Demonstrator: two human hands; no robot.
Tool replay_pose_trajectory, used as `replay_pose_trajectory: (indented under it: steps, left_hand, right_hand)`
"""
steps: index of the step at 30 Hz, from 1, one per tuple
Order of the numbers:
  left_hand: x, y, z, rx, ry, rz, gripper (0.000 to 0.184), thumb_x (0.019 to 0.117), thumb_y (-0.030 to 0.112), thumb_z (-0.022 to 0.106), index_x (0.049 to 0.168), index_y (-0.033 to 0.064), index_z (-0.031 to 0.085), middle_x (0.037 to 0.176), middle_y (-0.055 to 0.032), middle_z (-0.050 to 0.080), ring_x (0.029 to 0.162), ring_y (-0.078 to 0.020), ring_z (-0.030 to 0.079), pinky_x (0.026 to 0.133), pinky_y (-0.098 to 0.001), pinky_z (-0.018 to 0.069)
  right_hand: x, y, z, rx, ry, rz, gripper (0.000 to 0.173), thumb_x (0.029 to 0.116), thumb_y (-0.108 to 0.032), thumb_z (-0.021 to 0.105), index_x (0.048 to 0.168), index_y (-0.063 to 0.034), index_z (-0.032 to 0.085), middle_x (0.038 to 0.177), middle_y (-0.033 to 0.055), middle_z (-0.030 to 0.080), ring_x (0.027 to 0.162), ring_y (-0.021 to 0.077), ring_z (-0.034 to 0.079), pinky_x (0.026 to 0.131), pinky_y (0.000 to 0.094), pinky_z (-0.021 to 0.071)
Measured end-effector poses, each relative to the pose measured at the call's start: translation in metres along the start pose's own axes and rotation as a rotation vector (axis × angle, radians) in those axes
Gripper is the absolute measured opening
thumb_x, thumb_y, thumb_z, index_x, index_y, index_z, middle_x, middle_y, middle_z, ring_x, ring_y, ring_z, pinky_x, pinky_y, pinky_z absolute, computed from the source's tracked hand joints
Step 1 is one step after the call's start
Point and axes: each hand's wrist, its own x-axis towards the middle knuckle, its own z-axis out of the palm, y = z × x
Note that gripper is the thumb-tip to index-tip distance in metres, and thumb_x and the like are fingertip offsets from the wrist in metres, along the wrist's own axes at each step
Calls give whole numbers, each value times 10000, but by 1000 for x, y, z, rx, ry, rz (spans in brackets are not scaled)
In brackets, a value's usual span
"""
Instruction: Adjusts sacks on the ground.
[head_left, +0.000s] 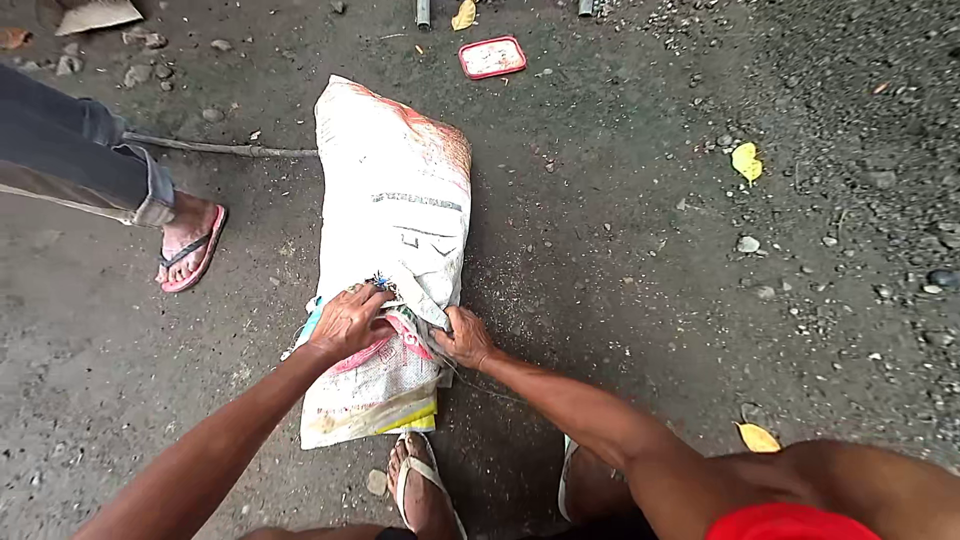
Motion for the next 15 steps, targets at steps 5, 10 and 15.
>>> replay_pose_trajectory:
  steps: [5,10,15]
  left_hand:
    - [-69,-12,-12,-211,136,-356,647,903,490,674,1357,33,615,1420,-218,569,1324,-429,525,1085,-612,428]
    - [-103,-30,27,-722,208,-759,654,919,371,656,1448,16,508,1496,-215,498,1291,-286,590,1036,-455,531]
    - [-94,-44,49,-935,326,-824,886,843,361,670,1616,201,267,1567,-168,431,1222,-235,620,974,-448,542]
  right_hand:
    - [7,-2,-4,6,-76,24,512,981,-414,626,1149,69,657,1072,236,710,1070,355,688,998,486,517]
    - [3,8,-1,27,-41,-48,516,977,-400,627,1145,88,645,1053,249,699,1039,358,690,968,478,536]
    - [-6,19,4,48,-31,-10,551,974,-416,625,1167,101,636,1127,267,677,1094,365,667,989,467,529]
